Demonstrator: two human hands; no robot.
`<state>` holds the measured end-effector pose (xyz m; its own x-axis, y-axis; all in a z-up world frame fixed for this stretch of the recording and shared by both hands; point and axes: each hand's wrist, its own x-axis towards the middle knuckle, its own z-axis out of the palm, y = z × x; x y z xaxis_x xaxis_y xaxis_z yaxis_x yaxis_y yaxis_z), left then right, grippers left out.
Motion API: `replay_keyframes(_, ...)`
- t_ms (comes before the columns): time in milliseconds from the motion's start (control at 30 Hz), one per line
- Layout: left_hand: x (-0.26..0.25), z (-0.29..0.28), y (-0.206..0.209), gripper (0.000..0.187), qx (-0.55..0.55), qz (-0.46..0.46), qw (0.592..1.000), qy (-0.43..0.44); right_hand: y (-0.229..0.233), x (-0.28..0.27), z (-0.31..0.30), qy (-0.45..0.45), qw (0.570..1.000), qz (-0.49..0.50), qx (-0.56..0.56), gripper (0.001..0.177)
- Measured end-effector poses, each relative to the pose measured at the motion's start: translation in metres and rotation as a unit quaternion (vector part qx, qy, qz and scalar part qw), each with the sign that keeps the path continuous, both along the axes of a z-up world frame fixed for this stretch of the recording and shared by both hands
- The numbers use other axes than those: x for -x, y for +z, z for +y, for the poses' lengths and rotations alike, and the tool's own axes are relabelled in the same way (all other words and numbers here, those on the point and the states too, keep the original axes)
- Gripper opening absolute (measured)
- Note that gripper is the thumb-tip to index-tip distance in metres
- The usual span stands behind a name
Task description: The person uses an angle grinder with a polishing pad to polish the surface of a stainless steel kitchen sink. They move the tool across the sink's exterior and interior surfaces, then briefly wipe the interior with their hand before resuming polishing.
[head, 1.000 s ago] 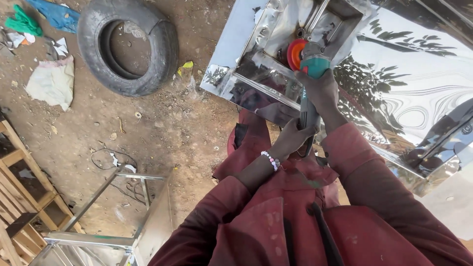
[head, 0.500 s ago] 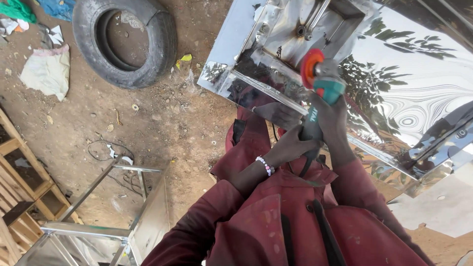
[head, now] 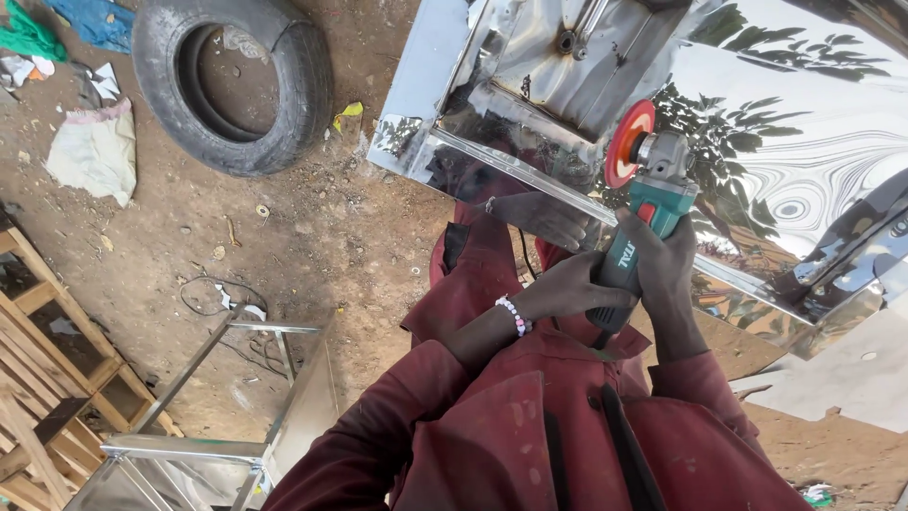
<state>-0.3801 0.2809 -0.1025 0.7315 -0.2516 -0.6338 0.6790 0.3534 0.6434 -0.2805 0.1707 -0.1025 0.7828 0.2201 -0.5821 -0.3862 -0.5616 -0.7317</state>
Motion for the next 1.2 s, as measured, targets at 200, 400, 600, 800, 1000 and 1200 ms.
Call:
replay_keyframes(200, 0.003, 0.005, 0.009, 0.091, -0.02, -0.013, 0.999, -0.028, 0.011, 0.005, -0.002, -0.023, 1.0, -0.001, -0.021, 0.046)
replay_keyframes(400, 0.008, 0.012, 0.002, 0.076, -0.059, -0.01, 0.998, 0.007, 0.009, 0.011, -0.021, -0.099, 0.992, 0.001, -0.082, 0.04)
replay_keyframes(600, 0.009, 0.038, -0.027, 0.031, -0.361, -0.118, 0.922, 0.075, 0.024, 0.021, -0.026, -0.123, 0.99, 0.012, -0.073, 0.041)
replay_keyframes(800, -0.023, 0.122, -0.086, 0.015, -0.636, -0.218, 0.733, 0.108, 0.038, 0.036, -0.011, -0.13, 0.991, 0.002, -0.042, 0.043)
replay_keyframes(1000, -0.07, 0.16, -0.144, 0.013, -0.705, -0.182, 0.67, -0.145, 0.022, 0.04, -0.024, -0.201, 0.974, 0.071, -0.07, 0.022)
replay_keyframes(1200, -0.12, 0.169, -0.198, 0.015, -0.714, -0.179, 0.601, -0.311, 0.023, 0.036, -0.027, -0.229, 0.967, 0.103, -0.032, 0.022)
